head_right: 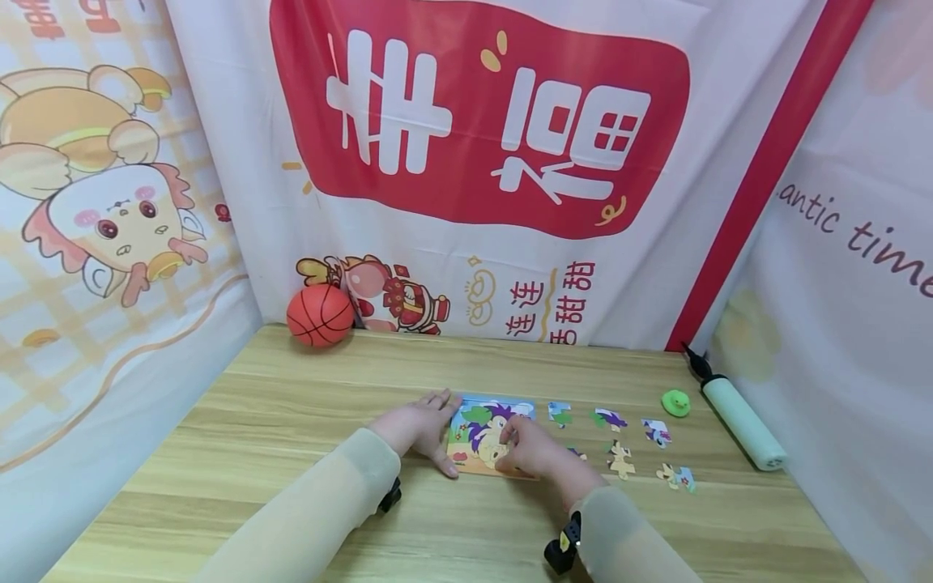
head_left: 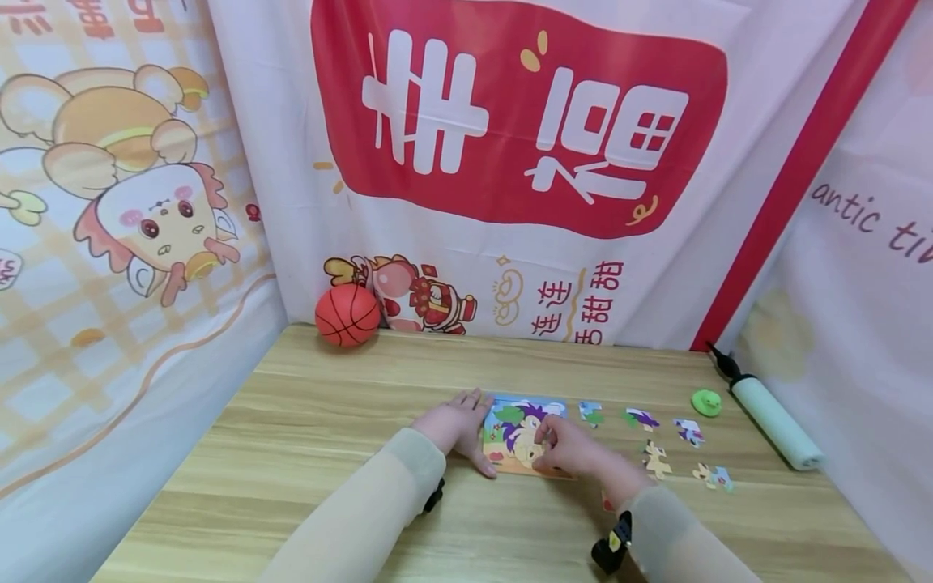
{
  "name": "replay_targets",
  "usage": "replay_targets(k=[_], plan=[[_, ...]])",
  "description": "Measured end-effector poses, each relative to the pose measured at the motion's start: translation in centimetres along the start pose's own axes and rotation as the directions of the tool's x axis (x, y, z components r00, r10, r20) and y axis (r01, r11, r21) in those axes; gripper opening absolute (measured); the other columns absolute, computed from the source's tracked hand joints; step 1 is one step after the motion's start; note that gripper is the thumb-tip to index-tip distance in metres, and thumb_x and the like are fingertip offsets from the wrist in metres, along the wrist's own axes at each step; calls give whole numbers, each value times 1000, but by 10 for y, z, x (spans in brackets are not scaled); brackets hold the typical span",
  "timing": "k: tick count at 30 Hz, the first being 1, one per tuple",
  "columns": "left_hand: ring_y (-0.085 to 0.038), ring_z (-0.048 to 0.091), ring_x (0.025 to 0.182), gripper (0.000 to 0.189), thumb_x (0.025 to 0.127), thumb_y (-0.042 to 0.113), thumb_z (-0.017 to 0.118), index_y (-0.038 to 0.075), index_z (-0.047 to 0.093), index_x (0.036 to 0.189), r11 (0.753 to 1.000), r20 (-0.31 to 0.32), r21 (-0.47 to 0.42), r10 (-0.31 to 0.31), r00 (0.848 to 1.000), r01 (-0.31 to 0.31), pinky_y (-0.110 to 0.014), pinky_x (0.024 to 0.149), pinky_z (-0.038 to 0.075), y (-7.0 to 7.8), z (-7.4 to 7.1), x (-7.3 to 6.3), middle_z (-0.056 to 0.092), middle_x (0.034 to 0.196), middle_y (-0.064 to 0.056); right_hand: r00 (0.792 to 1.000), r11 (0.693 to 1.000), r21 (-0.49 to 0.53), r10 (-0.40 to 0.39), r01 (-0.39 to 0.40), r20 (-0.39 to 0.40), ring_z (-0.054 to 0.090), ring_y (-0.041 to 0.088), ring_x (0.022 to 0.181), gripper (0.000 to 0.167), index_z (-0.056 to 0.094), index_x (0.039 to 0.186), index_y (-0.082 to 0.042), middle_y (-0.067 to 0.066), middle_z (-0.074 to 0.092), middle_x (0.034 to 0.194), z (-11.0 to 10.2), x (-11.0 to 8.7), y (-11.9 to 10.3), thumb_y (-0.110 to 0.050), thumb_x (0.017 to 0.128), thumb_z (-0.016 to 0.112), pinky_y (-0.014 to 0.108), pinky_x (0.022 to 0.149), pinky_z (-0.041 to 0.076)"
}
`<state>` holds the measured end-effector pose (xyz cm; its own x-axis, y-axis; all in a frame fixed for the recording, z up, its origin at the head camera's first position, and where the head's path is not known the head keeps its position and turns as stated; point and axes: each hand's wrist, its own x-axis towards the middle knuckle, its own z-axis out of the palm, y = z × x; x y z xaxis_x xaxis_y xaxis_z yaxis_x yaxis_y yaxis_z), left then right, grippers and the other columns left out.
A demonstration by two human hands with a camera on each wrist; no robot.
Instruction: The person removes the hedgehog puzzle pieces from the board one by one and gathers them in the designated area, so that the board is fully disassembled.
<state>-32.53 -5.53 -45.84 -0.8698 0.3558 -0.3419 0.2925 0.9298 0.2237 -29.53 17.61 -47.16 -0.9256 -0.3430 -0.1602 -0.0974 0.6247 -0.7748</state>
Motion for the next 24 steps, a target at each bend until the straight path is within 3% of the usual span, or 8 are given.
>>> replay_targets(k=[5,12,24], plan=[[-28,6,149,143,46,76,81,24,13,160,1000,2,3,-8,1000,8,-50,117,14,-4,6,10,6,165,-5,1000,1000,-7,16,-16,-5,48,18,59,37,55,98,-6,7,53,75,2,1,1,-2,75,84,28,51,38],[-30,7,149,138,51,72,82,21,15,160,1000,-6,-10,0,1000,0,-48,118,14,1,0,-1,8,165,-7,999,999,-8,45,-45,-2,49,19,62,37,55,100,-7,7,54,77,2,1,2,-4,77,84,28,52,40],[-31,8,149,137,53,73,81,20,15,160,1000,-12,7,15,1000,-15,-49,118,15,0,1,-2,8,165,-9,999,999,-10,40,-40,1,49,19,63,37,55,101,-7,6,54,78,1,1,3,-6,78,84,27,53,40]])
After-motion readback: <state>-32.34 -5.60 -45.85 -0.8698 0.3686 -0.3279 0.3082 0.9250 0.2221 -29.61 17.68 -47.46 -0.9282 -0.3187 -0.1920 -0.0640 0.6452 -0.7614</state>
